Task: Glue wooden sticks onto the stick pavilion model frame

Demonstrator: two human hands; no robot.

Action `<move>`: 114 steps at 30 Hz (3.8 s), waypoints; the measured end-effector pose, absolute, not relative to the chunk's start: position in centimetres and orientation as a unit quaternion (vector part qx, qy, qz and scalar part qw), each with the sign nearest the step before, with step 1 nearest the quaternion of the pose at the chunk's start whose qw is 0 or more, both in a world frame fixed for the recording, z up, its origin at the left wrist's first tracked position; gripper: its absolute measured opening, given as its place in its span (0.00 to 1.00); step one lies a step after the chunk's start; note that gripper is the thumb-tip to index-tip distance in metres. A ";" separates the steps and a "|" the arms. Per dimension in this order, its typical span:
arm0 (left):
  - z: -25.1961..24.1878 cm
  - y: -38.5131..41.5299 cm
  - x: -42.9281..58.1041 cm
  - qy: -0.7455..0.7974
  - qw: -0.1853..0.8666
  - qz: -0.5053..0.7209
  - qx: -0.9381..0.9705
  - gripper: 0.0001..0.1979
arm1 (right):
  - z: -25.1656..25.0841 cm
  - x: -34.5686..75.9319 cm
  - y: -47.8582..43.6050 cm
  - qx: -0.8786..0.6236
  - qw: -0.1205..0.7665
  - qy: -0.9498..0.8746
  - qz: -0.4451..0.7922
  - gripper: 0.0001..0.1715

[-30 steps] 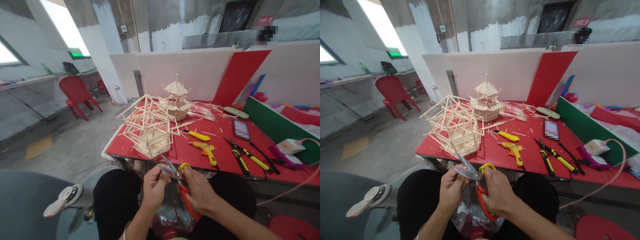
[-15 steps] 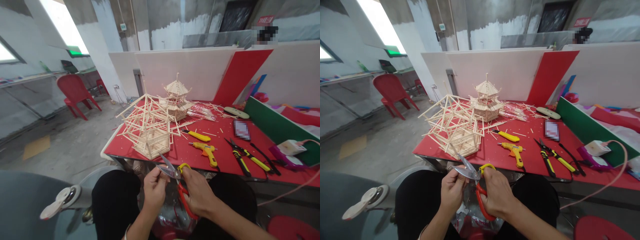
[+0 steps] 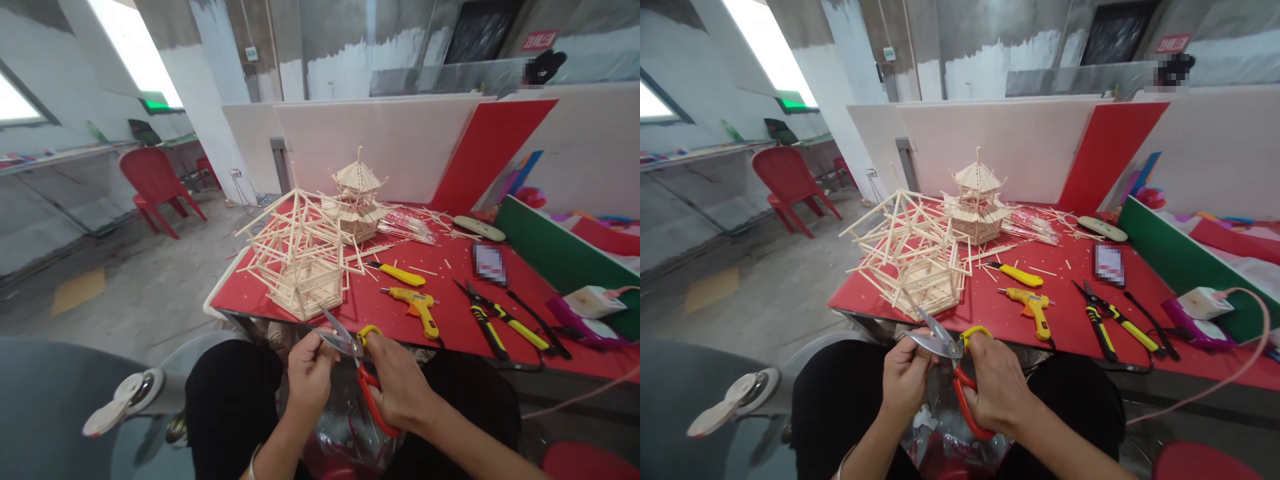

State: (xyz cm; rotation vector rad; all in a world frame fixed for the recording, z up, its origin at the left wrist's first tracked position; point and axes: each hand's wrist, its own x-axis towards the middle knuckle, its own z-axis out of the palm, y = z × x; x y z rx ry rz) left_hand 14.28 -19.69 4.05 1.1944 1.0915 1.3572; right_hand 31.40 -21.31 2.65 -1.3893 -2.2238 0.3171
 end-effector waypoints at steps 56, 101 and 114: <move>7.6 -18.3 15.5 0.392 0.582 0.646 0.299 0.11 | 7.2 48.6 -8.9 -0.857 0.122 -0.499 0.041 0.34; 6.8 -14.9 14.2 0.426 0.542 0.703 0.175 0.13 | 5.5 25.2 -13.7 -0.429 0.628 -0.259 0.595 0.18; 7.2 -14.6 14.0 0.430 0.535 0.708 0.166 0.14 | 6.3 24.9 -12.6 -0.420 0.618 -0.287 0.599 0.21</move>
